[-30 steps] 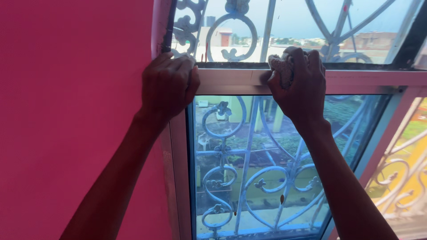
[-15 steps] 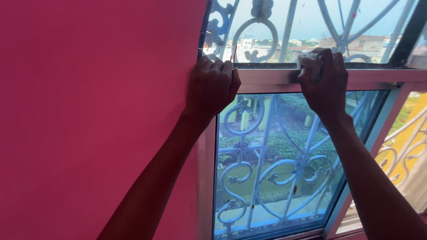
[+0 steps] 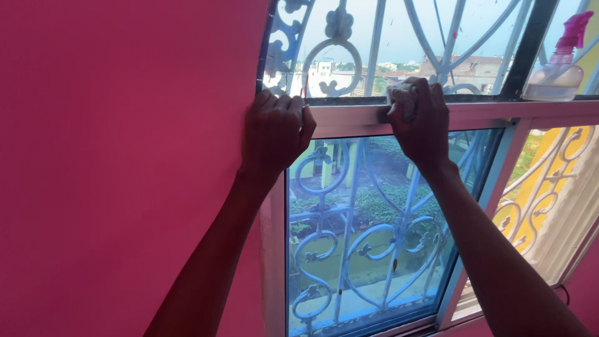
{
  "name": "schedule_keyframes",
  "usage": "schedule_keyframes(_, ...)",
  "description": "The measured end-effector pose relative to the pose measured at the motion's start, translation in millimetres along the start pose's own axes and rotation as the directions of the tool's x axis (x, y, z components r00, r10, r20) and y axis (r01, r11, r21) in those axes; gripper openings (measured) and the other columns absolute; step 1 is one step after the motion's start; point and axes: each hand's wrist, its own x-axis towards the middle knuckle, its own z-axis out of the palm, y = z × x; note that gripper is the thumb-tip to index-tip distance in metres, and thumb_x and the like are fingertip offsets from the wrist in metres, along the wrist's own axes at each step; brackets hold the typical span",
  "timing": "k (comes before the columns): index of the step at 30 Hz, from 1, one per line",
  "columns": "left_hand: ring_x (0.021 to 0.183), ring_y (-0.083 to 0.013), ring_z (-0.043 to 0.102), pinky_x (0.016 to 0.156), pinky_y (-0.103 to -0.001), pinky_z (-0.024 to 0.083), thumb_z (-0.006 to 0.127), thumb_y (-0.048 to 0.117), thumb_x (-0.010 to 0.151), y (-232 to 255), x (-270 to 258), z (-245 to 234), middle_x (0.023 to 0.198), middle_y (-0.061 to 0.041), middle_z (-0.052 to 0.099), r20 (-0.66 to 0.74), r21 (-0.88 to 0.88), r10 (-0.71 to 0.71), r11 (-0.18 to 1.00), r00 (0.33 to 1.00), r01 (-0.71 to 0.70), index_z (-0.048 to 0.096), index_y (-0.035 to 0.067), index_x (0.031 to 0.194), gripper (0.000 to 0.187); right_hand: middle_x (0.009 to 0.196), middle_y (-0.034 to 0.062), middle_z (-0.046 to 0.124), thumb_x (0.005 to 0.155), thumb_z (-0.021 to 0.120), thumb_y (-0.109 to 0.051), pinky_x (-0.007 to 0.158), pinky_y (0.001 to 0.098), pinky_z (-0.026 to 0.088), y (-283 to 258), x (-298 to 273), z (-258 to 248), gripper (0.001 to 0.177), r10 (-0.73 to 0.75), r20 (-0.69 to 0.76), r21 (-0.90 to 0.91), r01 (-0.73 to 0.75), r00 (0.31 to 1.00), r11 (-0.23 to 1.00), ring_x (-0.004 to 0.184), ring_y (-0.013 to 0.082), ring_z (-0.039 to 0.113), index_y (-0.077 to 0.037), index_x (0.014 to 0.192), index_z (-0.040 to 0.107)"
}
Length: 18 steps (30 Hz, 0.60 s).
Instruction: The person wipes the upper frame and glass of a window using a cloth. They repeatedly clean the top horizontal bar and the upper corners of the window frame, occasionally reaching down to wipe the glass pane. A spray bottle is visible on the windowsill but is not used during the clip.
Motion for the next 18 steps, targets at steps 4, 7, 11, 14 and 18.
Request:
schedule_keyframes(4,0.059,-0.0237,0.056,0.077,-0.041,0.049,0.054,0.017,0.101,0,2,-2,0.063,-0.011,0.059,0.037,0.025,-0.004,1.0,0.999,0.003,0.063,0.004,0.075,0.03,0.11,0.0219,0.058,0.095,0.069,-0.01,0.079,0.0503,0.058,-3,0,1,0.033,0.067,-0.006,0.02,-0.067,0.998,0.998,0.096,0.0399,0.068,-0.002,0.125,0.058)
schedule_keyframes(7,0.061,-0.0247,0.057,0.077,-0.04,0.049,0.055,0.018,0.1,1,1,-5,0.064,-0.011,0.059,0.045,0.036,-0.01,0.999,0.999,0.008,0.065,0.003,0.076,0.03,0.11,0.0221,0.058,0.095,0.069,-0.01,0.08,0.0504,0.058,-4,-1,0,0.034,0.056,-0.01,0.041,-0.055,0.998,0.998,0.097,0.0406,0.068,-0.003,0.126,0.058)
schedule_keyframes(11,0.07,-0.0264,0.061,0.083,-0.041,0.05,0.055,0.017,0.1,1,-2,-7,0.072,-0.012,0.062,0.043,0.026,-0.001,1.0,0.999,0.0,0.066,0.002,0.083,0.025,0.112,0.0229,0.057,0.096,0.07,-0.011,0.081,0.052,0.057,0,-4,0,0.036,0.042,-0.015,0.043,-0.042,0.999,0.998,0.098,0.0423,0.067,-0.002,0.129,0.057)
schedule_keyframes(14,0.083,-0.0282,0.063,0.096,-0.043,0.049,0.055,0.016,0.099,0,-8,-8,0.084,-0.014,0.064,0.015,0.045,0.058,0.997,0.998,-0.058,0.066,0.001,0.094,0.018,0.114,0.0231,0.057,0.096,0.071,-0.012,0.083,0.053,0.056,4,-7,3,0.037,0.033,-0.023,0.039,-0.032,0.999,0.999,0.101,0.0428,0.066,-0.003,0.13,0.057)
schedule_keyframes(18,0.102,-0.0321,0.061,0.107,-0.045,0.044,0.058,0.016,0.098,-3,-15,-11,0.101,-0.016,0.063,0.034,0.07,0.125,0.989,0.992,-0.127,0.063,0.001,0.111,0.02,0.116,0.0209,0.056,0.099,0.072,-0.013,0.089,0.054,0.054,9,-9,5,0.037,0.013,-0.044,0.024,-0.012,0.999,1.0,0.105,0.0425,0.064,-0.004,0.131,0.058)
